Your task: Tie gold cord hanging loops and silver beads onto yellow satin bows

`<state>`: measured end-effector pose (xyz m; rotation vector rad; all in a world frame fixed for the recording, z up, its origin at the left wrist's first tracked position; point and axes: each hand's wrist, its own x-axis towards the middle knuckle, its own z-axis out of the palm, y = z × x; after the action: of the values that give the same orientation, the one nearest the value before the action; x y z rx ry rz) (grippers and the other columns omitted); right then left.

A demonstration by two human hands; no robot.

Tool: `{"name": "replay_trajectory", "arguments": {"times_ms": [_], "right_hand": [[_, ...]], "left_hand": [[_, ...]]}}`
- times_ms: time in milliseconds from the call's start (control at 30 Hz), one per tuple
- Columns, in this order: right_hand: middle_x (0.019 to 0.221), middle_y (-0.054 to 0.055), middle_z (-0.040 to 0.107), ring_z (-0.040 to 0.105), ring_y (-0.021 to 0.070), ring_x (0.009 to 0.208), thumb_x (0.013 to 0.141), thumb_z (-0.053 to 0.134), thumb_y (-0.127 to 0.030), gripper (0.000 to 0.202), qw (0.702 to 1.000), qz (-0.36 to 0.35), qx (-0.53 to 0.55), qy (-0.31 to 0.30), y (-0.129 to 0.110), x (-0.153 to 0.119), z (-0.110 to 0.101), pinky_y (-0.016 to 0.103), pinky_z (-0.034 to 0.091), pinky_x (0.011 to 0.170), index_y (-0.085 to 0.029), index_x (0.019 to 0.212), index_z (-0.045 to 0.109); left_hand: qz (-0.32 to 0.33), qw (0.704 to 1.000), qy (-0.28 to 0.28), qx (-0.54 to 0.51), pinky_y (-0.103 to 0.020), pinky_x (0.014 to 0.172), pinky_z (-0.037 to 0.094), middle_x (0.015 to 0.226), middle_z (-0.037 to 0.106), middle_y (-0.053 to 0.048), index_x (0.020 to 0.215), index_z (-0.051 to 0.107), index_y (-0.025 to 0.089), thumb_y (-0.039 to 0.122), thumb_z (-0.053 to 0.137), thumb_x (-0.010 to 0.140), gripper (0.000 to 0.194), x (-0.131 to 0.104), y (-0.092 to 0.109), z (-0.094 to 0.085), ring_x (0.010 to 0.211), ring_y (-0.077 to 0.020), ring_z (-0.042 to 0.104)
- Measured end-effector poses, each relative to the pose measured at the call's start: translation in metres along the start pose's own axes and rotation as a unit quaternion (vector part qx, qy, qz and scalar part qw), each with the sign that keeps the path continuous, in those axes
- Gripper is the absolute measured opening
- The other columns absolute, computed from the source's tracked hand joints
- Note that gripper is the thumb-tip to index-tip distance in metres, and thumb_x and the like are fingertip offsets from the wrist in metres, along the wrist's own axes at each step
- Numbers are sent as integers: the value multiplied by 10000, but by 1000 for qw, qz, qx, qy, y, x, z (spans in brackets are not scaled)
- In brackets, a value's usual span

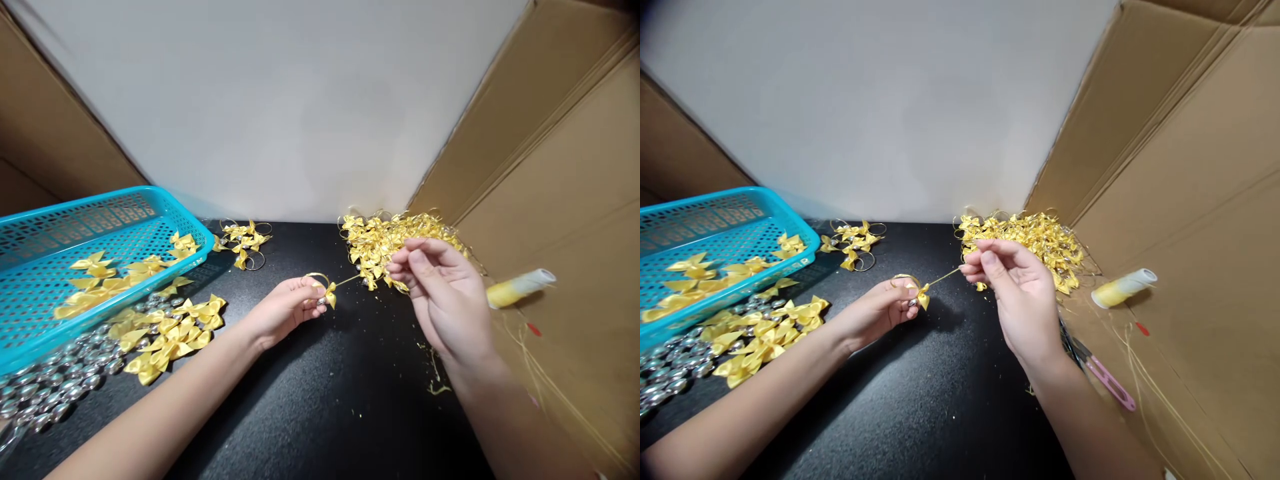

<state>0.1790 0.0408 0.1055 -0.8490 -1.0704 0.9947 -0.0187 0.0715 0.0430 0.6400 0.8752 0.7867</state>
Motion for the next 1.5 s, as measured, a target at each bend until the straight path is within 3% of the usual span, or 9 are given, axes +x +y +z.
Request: {"name": "replay_trajectory", "arguments": {"times_ms": [433, 733, 833, 933, 1033, 1133, 1233, 1367, 1500], "right_hand": [[770, -24, 700, 667, 118, 703, 805, 739, -295, 74, 998, -50, -20, 46, -6, 3, -4, 263, 585, 694, -273, 822, 671], [787, -44, 672, 641, 88, 698, 837, 715, -268, 61, 997, -69, -4, 20, -7, 3, -6, 237, 563, 707, -288, 847, 658], [751, -38, 632, 614, 111, 665, 840, 704, -304, 68, 998, -63, -11, -26, -12, 2, -6, 257, 544, 635, -298, 849, 636], [629, -48, 525, 519, 106, 528, 850, 676, -346, 98, 989, -11, 20, -145, -15, 1, -7, 251, 456, 498, -274, 814, 622], [614, -54, 458, 424, 86, 500, 889, 615, -327, 114, 980, 14, 6, -197, -8, 1, -9, 240, 366, 486, -235, 821, 615], [643, -53, 436, 388, 90, 549, 876, 623, -300, 79, 981, 17, -62, -181, 3, 0, -8, 231, 332, 505, -227, 853, 604], [611, -70, 374, 343, 89, 525, 807, 684, -281, 104, 969, 40, -108, -219, 9, -4, -4, 220, 294, 469, -227, 845, 604], [576, -87, 292, 286, 79, 499, 805, 676, -256, 130, 959, 51, -120, -252, 12, -9, 1, 216, 275, 467, -227, 931, 670], [578, -76, 388, 298, 68, 487, 849, 638, -240, 196, 951, 41, -129, -279, 11, -12, 5, 202, 264, 444, -236, 1036, 695]], "left_hand": [[21, 995, -46, 90, -220, 591, 434, 592, 652, 11, 599, 599, 149, 221, 778, 642, 197, -8, 2, 5, 544, -86, 574], [58, 989, -49, 125, -213, 581, 429, 575, 650, 20, 589, 584, 153, 179, 737, 649, 167, -10, 3, 6, 539, -80, 571], [88, 985, -34, 143, -222, 589, 447, 584, 661, 10, 586, 579, 155, 178, 734, 647, 168, -8, 2, 7, 540, -89, 581], [175, 969, -11, 171, -244, 613, 490, 618, 686, -8, 618, 597, 165, 197, 730, 686, 153, -10, 3, 5, 567, -113, 616], [367, 887, 14, 281, -281, 664, 537, 736, 737, -37, 685, 643, 191, 162, 724, 740, 102, -23, 10, 2, 684, -158, 676], [543, 706, -14, 455, -317, 741, 567, 893, 780, -52, 829, 716, 229, 86, 689, 782, 153, -48, 18, 3, 806, -190, 714], [594, 586, -3, 551, -383, 860, 569, 1072, 765, -51, 1074, 699, 267, 67, 540, 899, 309, -70, 19, 8, 969, -217, 711], [622, 528, 33, 578, -381, 926, 560, 1106, 756, -49, 1248, 616, 283, 110, 456, 967, 366, -79, 10, 16, 1033, -210, 699], [599, 568, 5, 564, -344, 897, 580, 1066, 766, -44, 1334, 552, 301, 129, 465, 968, 413, -76, 5, 16, 965, -204, 726]]}}
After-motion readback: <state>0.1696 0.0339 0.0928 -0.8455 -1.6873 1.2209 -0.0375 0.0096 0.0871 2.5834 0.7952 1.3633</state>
